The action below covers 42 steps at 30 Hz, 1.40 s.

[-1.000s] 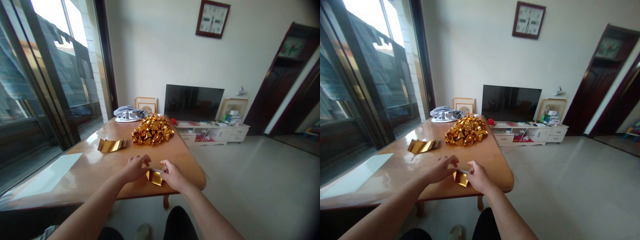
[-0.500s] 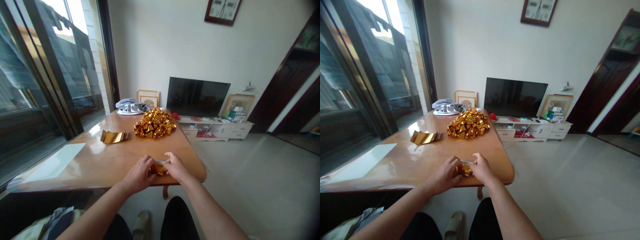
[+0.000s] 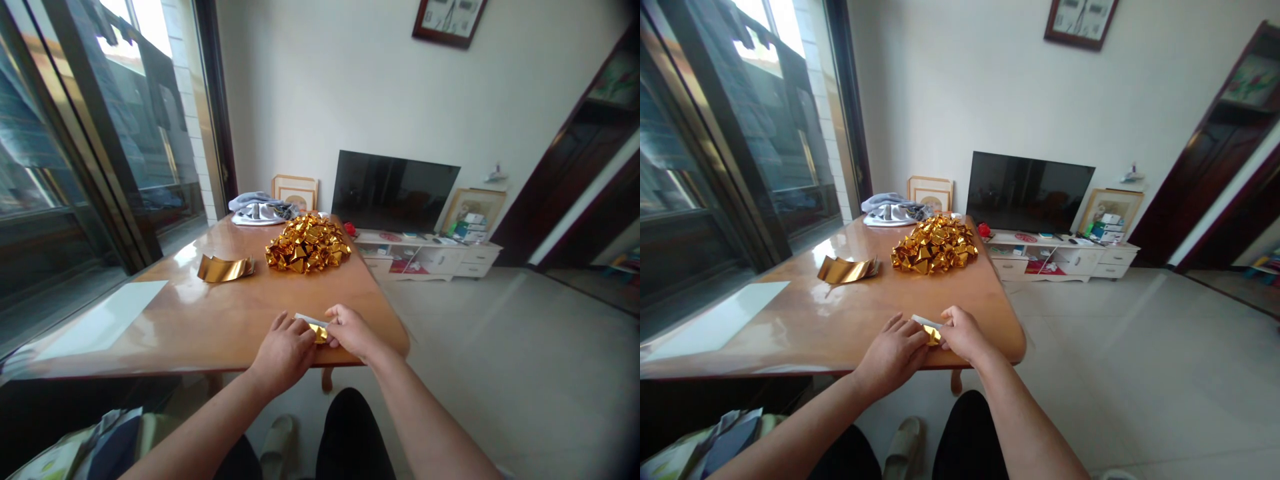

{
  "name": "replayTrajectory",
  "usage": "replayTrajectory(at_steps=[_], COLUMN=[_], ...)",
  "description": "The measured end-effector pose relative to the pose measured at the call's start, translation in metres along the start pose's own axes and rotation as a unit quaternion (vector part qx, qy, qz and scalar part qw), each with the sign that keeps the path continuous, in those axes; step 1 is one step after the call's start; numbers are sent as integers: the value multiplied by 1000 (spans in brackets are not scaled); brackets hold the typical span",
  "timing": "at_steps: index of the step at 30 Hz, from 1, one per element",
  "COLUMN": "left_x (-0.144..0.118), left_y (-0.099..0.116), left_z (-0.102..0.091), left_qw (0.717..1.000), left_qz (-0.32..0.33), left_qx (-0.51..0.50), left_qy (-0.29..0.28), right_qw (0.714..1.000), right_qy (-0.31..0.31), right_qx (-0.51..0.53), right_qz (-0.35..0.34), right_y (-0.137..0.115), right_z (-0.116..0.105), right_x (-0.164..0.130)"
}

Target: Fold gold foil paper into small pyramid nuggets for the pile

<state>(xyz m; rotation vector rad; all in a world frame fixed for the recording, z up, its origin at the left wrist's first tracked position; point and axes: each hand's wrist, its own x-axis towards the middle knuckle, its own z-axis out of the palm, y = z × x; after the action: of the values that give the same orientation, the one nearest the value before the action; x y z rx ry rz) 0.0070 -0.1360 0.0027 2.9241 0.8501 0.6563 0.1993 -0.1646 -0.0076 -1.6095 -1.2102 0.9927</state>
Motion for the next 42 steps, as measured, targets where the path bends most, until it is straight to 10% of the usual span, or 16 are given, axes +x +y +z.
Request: replayTrajectory(at_steps=[8, 22, 42], left_x=[-4, 3, 14], left_y=[1, -3, -10], left_z=[2, 11, 22], left_qw=[1000, 996, 990], left_qz=[-10, -82, -140], left_qx=[3, -9, -14], left_qy=[-5, 25, 9], right_qw=[953, 938, 932], right_qy=[-5, -61, 11], right_qx=[-237, -283, -340], right_qz=[-189, -192, -126], right_y=[0, -2, -4], right_z=[-21, -27, -12], right_x=[-4, 2, 5])
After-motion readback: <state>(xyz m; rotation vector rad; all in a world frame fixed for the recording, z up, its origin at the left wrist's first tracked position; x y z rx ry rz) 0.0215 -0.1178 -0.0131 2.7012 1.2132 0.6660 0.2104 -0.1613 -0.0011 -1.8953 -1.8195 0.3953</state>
